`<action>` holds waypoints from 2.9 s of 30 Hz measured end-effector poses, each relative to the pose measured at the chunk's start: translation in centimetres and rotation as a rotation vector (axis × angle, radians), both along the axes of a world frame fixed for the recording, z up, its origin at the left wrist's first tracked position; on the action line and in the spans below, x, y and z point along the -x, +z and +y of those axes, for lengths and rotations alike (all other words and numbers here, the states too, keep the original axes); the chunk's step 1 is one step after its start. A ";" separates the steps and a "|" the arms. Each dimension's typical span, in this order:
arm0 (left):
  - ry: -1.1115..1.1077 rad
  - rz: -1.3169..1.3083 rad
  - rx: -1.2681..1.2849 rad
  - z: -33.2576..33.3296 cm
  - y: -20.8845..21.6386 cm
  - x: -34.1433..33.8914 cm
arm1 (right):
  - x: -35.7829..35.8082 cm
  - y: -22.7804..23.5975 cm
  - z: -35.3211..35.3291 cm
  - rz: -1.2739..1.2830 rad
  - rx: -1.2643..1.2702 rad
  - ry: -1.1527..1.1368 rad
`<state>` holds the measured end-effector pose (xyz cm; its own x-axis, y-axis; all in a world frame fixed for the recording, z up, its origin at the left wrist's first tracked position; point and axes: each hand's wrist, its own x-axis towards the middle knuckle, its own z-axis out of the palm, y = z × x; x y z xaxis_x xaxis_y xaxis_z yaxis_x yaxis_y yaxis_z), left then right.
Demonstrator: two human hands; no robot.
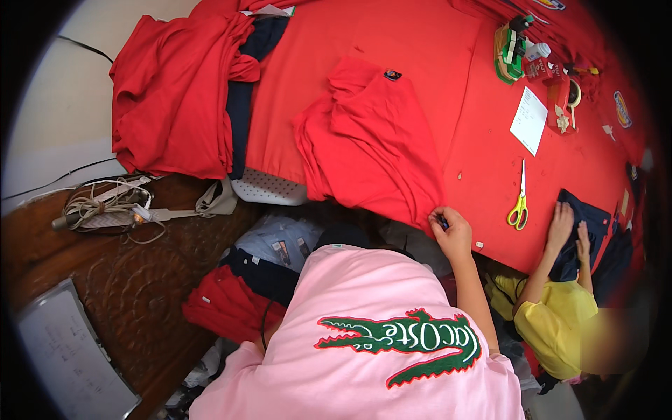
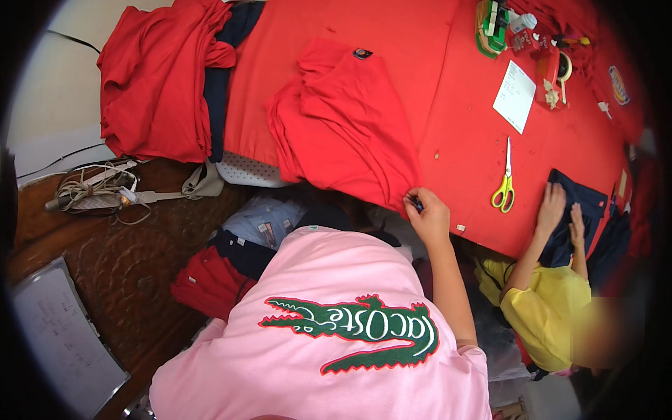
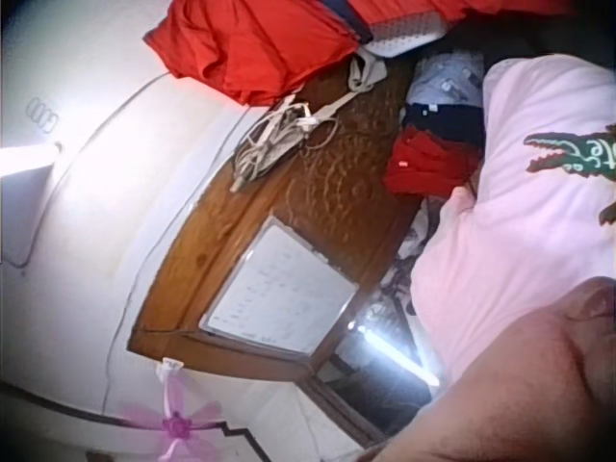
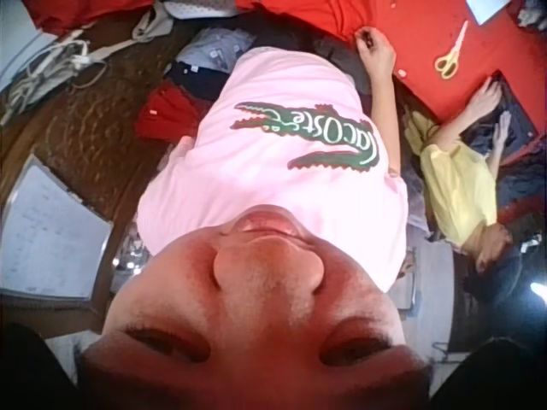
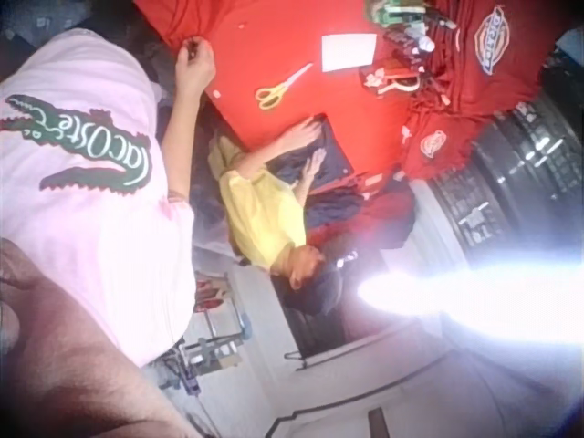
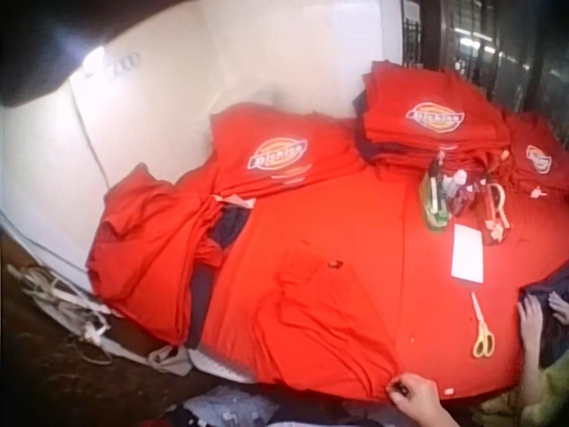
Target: The person picks up red t-shirts from a stack, holds them up to view different sides, and uses a small tool to trim or remove material from the shirts.
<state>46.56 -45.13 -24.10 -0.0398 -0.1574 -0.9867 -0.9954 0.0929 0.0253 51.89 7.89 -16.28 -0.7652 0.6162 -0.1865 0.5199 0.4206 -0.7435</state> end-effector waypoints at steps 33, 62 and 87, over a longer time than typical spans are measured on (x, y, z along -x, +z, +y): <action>0.122 0.577 -0.104 9.5 1.4 17.9 | 28.7 0.3 -1.3 0.039 0.241 0.211; -0.659 0.872 -1.256 48.5 21.1 24.7 | 12.0 16.7 5.2 0.408 -0.332 -0.132; -0.630 0.994 -1.262 45.3 22.2 19.8 | 9.1 13.0 2.5 0.469 0.043 -0.184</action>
<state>26.77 0.18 -1.90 -0.4089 0.9117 -0.0404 -0.3761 -0.1280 0.9177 42.83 10.41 -3.27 -0.6521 0.7480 0.1230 0.1885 0.3172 -0.9294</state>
